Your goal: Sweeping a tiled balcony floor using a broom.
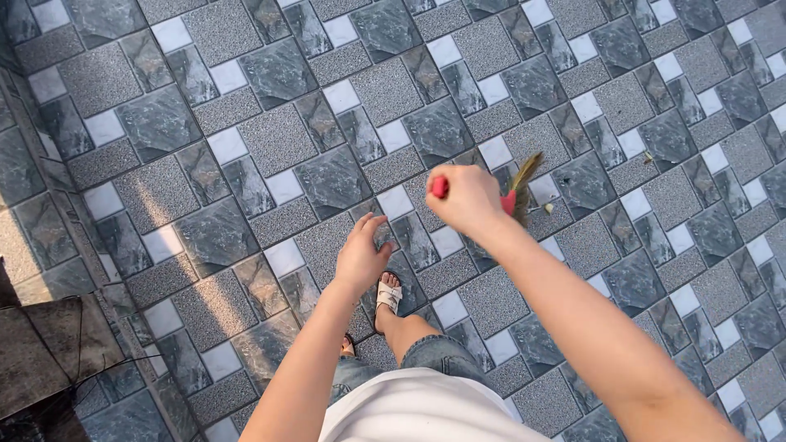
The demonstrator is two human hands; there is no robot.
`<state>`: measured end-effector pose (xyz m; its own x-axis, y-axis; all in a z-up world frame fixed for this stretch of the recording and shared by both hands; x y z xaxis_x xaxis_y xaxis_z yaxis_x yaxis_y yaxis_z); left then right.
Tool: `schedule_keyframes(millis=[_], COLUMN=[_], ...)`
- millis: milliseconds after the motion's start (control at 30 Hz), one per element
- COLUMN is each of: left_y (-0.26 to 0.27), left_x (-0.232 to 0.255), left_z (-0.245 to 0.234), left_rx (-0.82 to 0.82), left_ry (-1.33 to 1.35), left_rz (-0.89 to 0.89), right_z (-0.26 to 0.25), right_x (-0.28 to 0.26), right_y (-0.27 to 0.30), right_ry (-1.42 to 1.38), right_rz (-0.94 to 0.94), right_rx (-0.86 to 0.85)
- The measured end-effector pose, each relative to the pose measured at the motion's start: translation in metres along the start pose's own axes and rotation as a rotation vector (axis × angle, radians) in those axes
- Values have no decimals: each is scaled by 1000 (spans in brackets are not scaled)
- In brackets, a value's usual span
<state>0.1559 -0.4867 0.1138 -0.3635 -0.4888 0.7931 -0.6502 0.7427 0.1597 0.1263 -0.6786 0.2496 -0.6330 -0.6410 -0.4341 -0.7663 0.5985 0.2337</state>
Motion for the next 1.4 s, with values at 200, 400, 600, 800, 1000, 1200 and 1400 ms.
schedule_keyframes(millis=[200,400,600,800,1000,1200,1400], left_y=[35,160,312,393,398,333,311], left_x=[14,-74,-182,-245,-243,-183,-82], left_z=[-36,-81,-145,-131,-69,21,92], left_rx=[248,449,669,685,661,470,420], left_ry=[677,931,133,-172,-8,101,168], left_rz=[276,454,-265,-346,-349,-297,-47], right_z=[10,67,195,310,284,162,83], right_x=[-156,-244,-278,-263,-186,-70,73], right_y=[125,237,307,340,311,256,244], right_ry=[-215,-438,-596,-623,-493,-411,-138], right_rz=[-360,-684,-781,-735,-512,-293,-131], right_rx=[-4,-266,-507,-710,-602,-443,-215])
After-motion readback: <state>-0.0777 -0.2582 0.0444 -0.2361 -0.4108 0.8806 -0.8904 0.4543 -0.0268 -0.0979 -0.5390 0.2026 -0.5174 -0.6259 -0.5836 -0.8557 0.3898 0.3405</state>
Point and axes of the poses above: each hand's wrist, its own y-axis away from the middle knuckle, its own z-axis out of the palm, x = y × z, the point moved 10 cm from there along -y, towards the middle knuckle, and after that the axes turned 14 degrees about z, right-handed, at the moved point
